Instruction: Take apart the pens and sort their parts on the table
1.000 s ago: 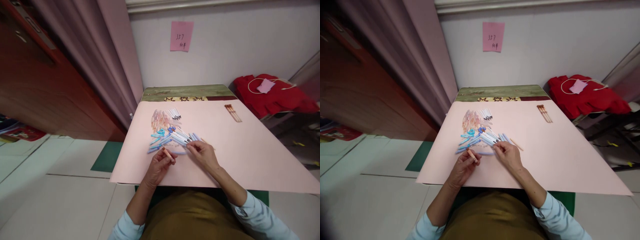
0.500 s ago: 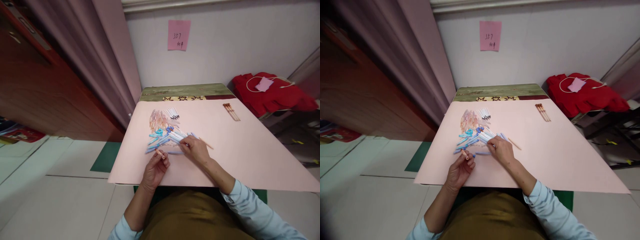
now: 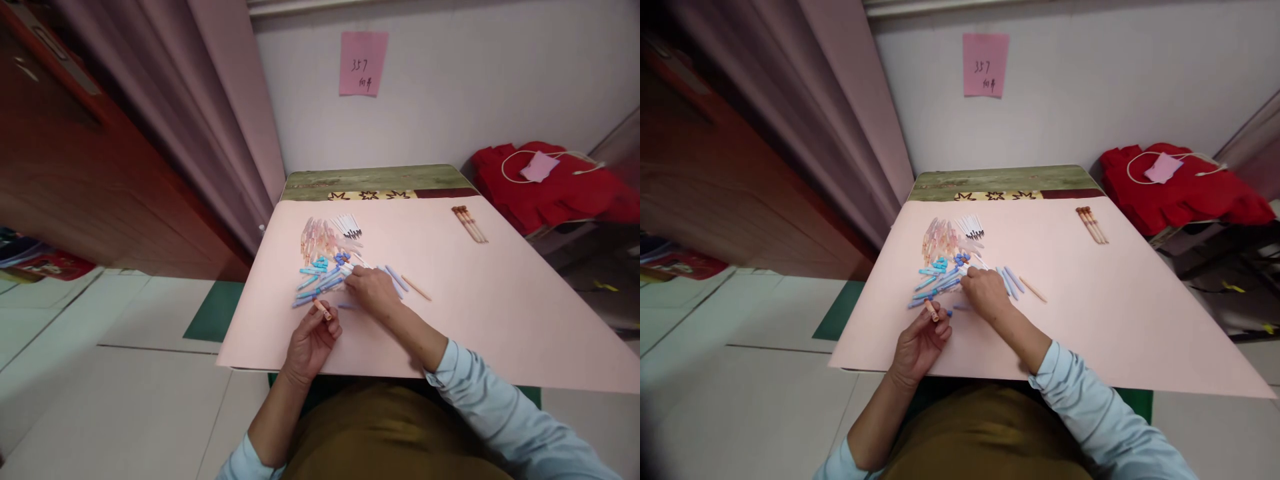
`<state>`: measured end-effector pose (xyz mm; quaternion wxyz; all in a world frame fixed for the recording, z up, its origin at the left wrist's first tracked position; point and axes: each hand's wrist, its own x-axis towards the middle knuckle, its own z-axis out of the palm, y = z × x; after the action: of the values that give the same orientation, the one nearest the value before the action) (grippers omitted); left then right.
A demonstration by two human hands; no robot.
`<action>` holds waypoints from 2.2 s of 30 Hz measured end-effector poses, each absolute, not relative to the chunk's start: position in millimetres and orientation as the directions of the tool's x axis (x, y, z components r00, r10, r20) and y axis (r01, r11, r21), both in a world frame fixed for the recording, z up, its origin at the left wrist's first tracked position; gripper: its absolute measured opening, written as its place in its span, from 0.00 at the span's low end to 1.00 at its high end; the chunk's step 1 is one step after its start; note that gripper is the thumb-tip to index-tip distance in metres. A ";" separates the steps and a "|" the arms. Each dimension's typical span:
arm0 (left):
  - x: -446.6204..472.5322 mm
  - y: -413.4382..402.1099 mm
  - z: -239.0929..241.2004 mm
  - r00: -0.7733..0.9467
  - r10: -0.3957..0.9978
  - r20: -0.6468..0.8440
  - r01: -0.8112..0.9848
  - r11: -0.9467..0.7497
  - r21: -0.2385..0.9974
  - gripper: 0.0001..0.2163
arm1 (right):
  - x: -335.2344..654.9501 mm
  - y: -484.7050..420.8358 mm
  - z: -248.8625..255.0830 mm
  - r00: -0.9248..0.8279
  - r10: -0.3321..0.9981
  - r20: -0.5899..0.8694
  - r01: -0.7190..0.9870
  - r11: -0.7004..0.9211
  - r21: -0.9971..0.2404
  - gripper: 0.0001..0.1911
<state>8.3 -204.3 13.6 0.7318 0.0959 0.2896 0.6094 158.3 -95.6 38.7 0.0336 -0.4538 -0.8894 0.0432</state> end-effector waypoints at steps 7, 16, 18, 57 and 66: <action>8.8 -204.0 11.6 0.088 0.945 -0.314 -0.813 0.250 0.526 0.09 | 139.5 -94.6 46.3 -0.617 0.781 -0.096 0.787 0.614 -0.066 0.12; 8.8 -206.0 13.4 0.088 0.943 -0.322 -0.802 0.259 0.539 0.11 | 166.1 -104.2 49.9 -0.415 0.883 0.221 0.662 0.459 -0.592 0.08; 8.9 -205.2 12.2 0.088 0.940 -0.329 -0.806 0.261 0.531 0.11 | 172.9 -118.6 48.3 -0.329 0.923 0.200 0.384 0.324 -0.865 0.07; 3.6 -205.9 13.4 0.092 0.944 -0.316 -0.941 0.186 0.283 0.07 | 204.0 -125.5 36.9 -0.130 0.929 0.347 0.553 0.358 -0.752 0.06; 3.3 -206.5 12.3 0.083 0.941 -0.328 -0.929 0.192 0.315 0.07 | 178.8 -113.4 35.9 -0.519 0.850 0.091 0.819 0.525 -0.232 0.10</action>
<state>3.3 -206.5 12.3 0.7357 0.0125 0.2337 0.6356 178.8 -113.4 35.9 0.0968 -0.4807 -0.8678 0.0802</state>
